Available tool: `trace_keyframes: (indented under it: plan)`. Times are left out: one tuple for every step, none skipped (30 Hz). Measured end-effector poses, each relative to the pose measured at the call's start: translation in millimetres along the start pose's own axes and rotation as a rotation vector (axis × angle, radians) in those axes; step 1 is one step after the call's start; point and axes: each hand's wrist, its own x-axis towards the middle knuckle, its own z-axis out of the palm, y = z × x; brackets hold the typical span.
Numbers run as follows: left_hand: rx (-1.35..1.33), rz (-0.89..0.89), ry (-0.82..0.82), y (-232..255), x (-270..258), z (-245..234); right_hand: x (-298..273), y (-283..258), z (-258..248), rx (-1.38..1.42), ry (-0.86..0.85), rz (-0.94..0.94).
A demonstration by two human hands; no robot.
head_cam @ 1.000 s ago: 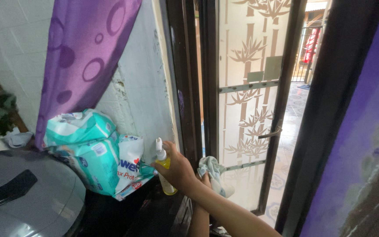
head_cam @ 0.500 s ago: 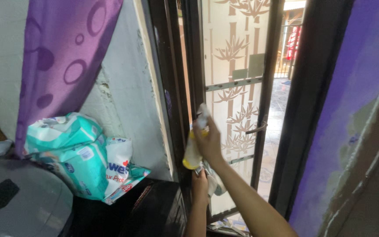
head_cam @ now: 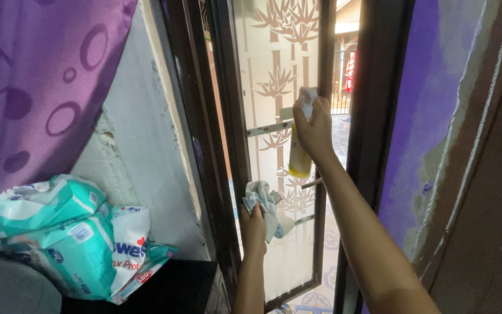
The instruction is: The person cleans a glass door by spraying liquid from a spray bottle onto the glass and wiping the surface and frame with a cloth.
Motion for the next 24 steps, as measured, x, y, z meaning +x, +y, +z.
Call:
trace_keyframes:
  plan:
    - [0.044,-0.003,-0.011,9,-5,1,11,0,1,0.072,-0.024,0.095]
    - [0.043,0.000,-0.013,17,-8,1,21,0,2,0.146,-0.048,0.188]
    - [0.074,-0.028,-0.016,22,-11,2,29,1,3,0.145,-0.045,0.185]
    - [0.105,-0.055,-0.018,26,-11,1,35,2,4,0.167,-0.002,0.104]
    - [0.105,-0.052,-0.018,28,-10,1,41,5,5,0.188,0.042,0.022]
    - [0.085,-0.050,-0.018,28,-9,1,47,8,6,0.189,0.043,0.021]
    - [0.064,-0.047,-0.018,26,-6,1,53,11,6,0.179,0.049,0.032]
    - [0.066,-0.048,-0.018,24,-3,0,58,15,6,0.167,0.054,0.046]
    - [0.028,-0.046,-0.022,21,1,0,61,17,7,0.167,0.055,0.047]
    - [-0.010,-0.044,-0.026,17,5,-1,65,19,8,0.100,0.079,0.039]
    - [-0.009,-0.044,-0.027,13,8,-1,68,20,8,0.033,0.104,0.031]
    - [0.000,-0.031,-0.009,11,11,-1,72,20,7,0.032,0.108,0.030]
    - [0.009,-0.019,0.008,9,13,-2,76,19,5,0.066,0.121,0.062]
    - [0.008,-0.017,0.008,6,15,-2,78,18,4,0.101,0.130,0.095]
    - [0.001,-0.003,0.007,4,17,-3,79,17,3,0.101,0.130,0.093]
    - [-0.006,0.012,0.006,1,18,-4,80,16,1,0.158,0.126,0.034]
    - [-0.008,0.013,0.006,-1,20,-5,81,15,0,0.215,0.122,-0.024]
    - [-0.013,0.017,0.019,-2,21,-5,82,13,2,0.216,0.122,-0.026]
    - [-0.019,0.021,0.032,-3,23,-6,84,10,4,0.081,0.133,-0.034]
    - [-0.020,0.020,0.032,-4,23,-6,84,7,5,-0.056,0.141,-0.042]
    - [-0.033,0.029,0.033,-5,24,-7,85,4,7,-0.055,0.140,-0.043]
    - [-0.043,0.037,0.032,-5,24,-8,84,1,9,0.023,0.102,-0.034]
    - [-0.043,0.037,0.032,-5,24,-8,82,-3,11,0.102,0.065,-0.024]
    - [-0.086,0.069,0.027,-5,25,-9,81,-8,13,0.103,0.065,-0.025]
